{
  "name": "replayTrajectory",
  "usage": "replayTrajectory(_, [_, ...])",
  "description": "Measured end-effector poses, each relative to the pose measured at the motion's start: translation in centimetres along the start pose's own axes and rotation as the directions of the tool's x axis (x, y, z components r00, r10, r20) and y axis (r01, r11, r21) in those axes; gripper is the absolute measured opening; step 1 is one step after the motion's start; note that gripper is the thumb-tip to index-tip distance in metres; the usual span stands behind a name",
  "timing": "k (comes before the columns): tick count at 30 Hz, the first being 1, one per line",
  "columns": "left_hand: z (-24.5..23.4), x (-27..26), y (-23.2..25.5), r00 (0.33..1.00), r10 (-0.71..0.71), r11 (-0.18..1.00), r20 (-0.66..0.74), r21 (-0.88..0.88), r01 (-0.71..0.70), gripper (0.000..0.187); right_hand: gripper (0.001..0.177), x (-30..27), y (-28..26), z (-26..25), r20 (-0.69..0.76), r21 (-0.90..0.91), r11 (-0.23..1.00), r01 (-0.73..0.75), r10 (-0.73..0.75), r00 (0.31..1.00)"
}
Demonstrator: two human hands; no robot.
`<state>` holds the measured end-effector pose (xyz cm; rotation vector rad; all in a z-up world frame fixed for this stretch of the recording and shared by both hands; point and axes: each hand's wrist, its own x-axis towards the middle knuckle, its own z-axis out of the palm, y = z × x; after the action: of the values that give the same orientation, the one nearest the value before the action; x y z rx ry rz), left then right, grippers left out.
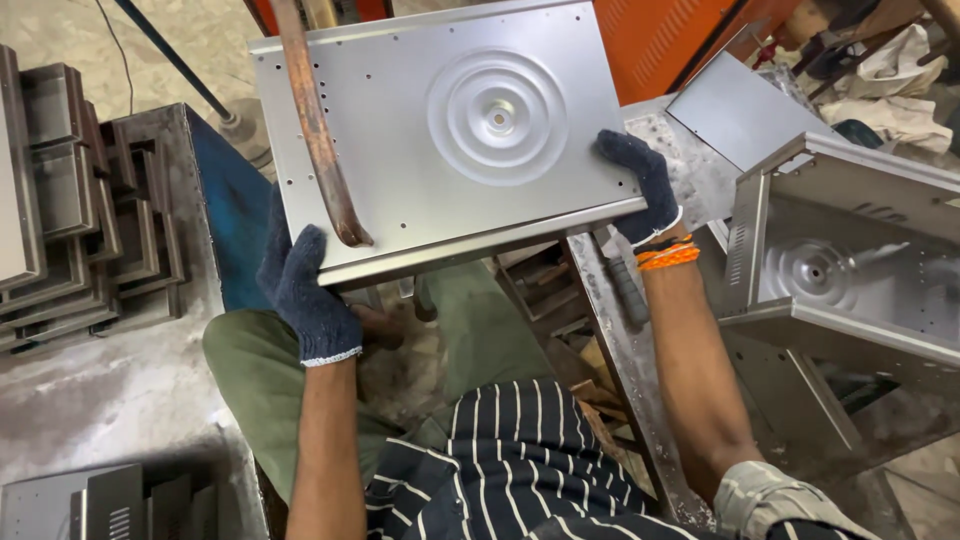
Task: Spot welding metal sheets together to assemble a metal enclosure.
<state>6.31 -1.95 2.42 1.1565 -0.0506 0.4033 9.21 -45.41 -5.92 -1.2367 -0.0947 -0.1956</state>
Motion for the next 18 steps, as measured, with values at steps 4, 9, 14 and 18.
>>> replayTrajectory(4, [0.0,-0.2,0.4,0.999,-0.036,0.998,-0.026,-0.062,0.034,0.061,0.019,0.5,-1.9,1.8,-0.081,0.403,0.881,-0.249,0.305,0.949])
replayTrajectory(9, [-0.2,-0.3,2.1,0.998,-0.065,0.997,0.006,-0.051,0.065,0.061,0.018,0.5,-3.0,3.3,-0.063,0.387,0.894,-0.225,0.269,0.961])
replayTrajectory(14, [-2.0,0.0,-0.3,0.997,-0.07,0.997,-0.03,-0.036,0.069,0.059,0.019,1.0,-0.9,0.7,-0.094,0.291,0.95,-0.118,0.151,0.984])
replayTrajectory(18, [-3.6,0.3,-2.5,0.986,-0.159,0.987,-0.048,-0.021,0.159,0.054,0.012,0.7,-2.2,1.7,-0.081,0.414,0.893,-0.178,0.231,0.97])
